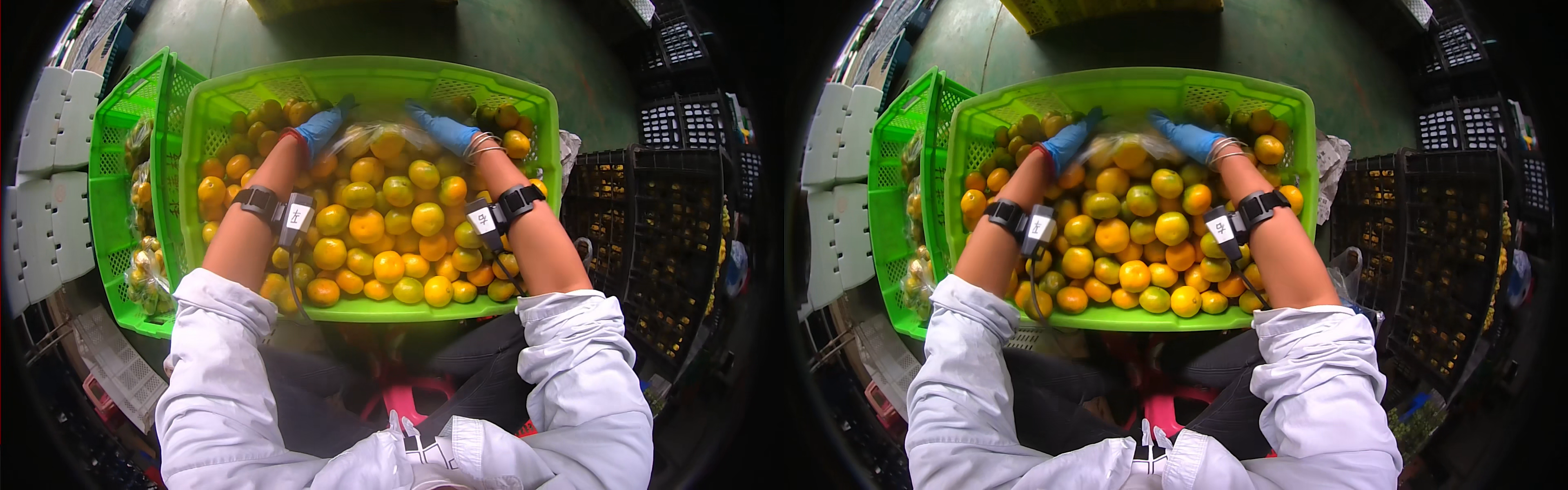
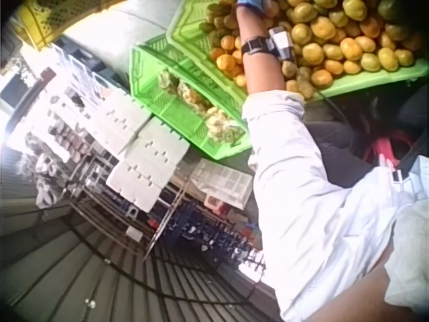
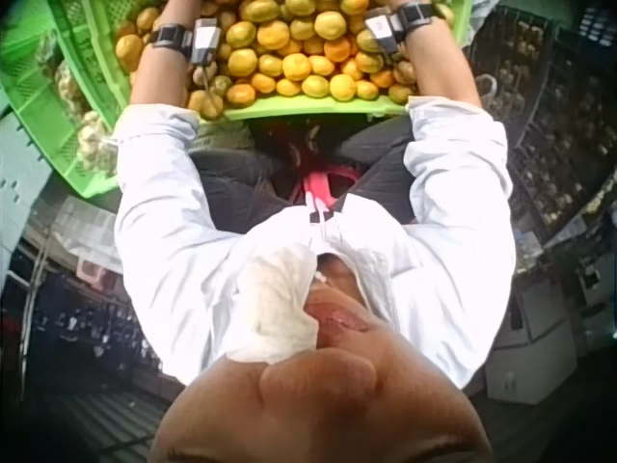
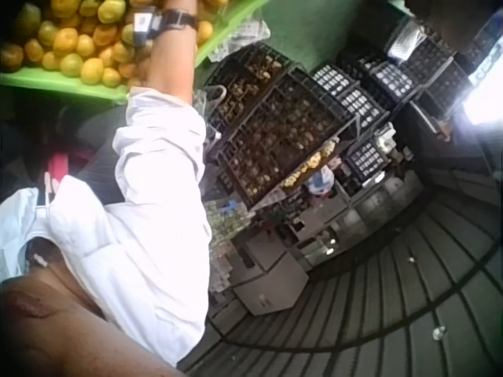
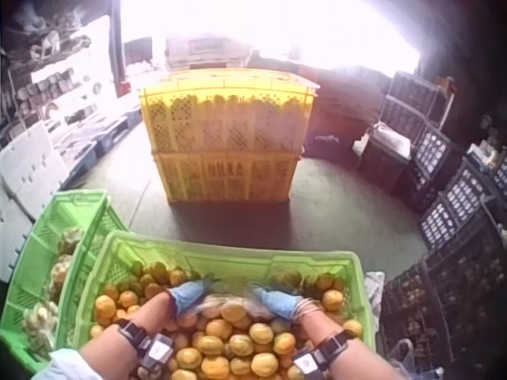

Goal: Sort small citrus fruits from a large crate into plastic bags and weigh them on a digital scale.

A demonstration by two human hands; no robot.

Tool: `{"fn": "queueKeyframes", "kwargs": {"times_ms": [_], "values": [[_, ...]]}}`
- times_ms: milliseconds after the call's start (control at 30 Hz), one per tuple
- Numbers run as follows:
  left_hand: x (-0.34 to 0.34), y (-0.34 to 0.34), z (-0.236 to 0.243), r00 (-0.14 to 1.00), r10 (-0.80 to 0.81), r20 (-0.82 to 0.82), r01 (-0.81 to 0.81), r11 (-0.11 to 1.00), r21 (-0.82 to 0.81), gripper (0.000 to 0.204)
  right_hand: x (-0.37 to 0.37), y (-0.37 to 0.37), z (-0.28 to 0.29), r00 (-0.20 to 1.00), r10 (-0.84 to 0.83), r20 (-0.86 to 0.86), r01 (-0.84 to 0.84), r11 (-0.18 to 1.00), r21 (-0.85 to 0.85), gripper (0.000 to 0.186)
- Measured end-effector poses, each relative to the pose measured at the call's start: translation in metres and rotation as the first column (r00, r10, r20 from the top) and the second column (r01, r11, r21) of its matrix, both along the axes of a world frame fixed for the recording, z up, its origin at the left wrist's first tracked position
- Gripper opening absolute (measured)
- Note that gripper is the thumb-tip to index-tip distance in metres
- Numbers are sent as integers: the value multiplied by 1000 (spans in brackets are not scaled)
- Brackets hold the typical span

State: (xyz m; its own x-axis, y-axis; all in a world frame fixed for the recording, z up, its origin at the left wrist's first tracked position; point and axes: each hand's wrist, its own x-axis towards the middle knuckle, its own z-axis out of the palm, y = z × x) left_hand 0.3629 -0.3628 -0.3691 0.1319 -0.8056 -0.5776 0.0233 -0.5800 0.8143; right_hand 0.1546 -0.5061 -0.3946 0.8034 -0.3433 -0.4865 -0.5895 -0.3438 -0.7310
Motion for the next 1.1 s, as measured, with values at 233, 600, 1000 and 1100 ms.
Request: {"fn": "queueKeyframes", "kwargs": {"times_ms": [233, 600, 1000, 1100], "values": [[14, 7, -8, 929, -289, 231, 308, 950, -51, 62, 0, 13, 46, 991, -117, -71, 133, 941, 312, 73], [-5, 43, 19, 888, 167, -428, -141, 986, 90, 57, -3, 27, 43, 995, -70, -72, 89, 944, 317, 77], [-40, 102, 79, 917, -315, 244, 356, 922, -151, 85, -48, 87, 85, 996, -92, -17, 88, 982, -165, 73], [-36, 118, 78, 889, -389, 242, 432, 888, -159, 89, -49, 95, 92, 988, -149, -51, 143, 985, -93, 73]]}}
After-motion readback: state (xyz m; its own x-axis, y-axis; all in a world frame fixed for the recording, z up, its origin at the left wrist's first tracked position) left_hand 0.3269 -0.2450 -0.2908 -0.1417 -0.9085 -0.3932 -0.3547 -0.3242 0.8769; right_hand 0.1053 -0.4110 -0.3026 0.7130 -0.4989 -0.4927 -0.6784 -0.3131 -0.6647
